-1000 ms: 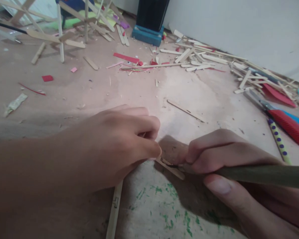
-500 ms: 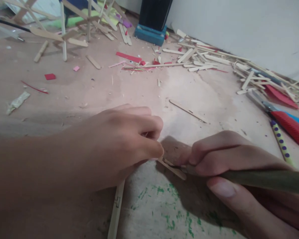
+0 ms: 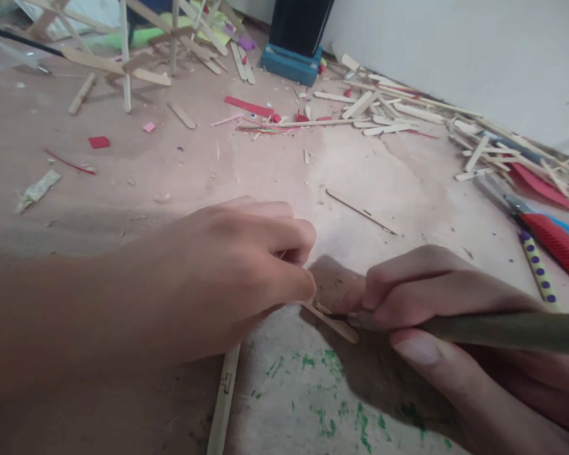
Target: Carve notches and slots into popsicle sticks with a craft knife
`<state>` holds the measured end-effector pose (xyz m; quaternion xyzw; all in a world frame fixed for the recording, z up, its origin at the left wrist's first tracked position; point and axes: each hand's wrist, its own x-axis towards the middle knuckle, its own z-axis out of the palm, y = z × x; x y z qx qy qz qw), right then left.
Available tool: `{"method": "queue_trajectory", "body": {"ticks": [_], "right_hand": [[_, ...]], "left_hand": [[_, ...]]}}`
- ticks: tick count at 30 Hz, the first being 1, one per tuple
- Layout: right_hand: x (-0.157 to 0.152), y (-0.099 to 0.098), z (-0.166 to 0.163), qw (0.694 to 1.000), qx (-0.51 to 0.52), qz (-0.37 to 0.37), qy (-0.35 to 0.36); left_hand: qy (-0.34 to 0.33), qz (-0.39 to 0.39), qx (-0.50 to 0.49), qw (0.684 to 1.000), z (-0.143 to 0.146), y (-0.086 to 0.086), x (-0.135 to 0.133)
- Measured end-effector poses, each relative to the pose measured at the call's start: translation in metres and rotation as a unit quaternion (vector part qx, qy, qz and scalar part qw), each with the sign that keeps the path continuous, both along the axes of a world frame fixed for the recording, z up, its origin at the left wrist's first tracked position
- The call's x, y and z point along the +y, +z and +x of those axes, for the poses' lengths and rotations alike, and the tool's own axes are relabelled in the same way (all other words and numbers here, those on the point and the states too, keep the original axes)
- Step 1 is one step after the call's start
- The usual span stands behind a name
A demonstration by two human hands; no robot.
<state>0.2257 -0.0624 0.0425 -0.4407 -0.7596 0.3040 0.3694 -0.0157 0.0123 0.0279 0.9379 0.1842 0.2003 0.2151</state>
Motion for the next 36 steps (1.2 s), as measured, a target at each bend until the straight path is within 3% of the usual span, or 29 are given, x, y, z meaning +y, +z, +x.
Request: {"method": "queue_trajectory", "body": {"ticks": [6,32,36], "right_hand": [[0.009,0.005,0.013,0.998,-0.018,-0.019,0.051],[0.0,-0.002,0.01,0.999,0.004,-0.032,0.041],[-0.005,0.002,0.01,0.998,-0.051,-0.024,0.042]], "left_hand": [[-0.012,0.005,-0.014,1.0,0.001,-0.005,0.002],[0.002,0.013,0.001,1.0,-0.001,-0.002,0.0],[-0.001,0.008,0.001,1.0,-0.001,-0.003,0.002]]}}
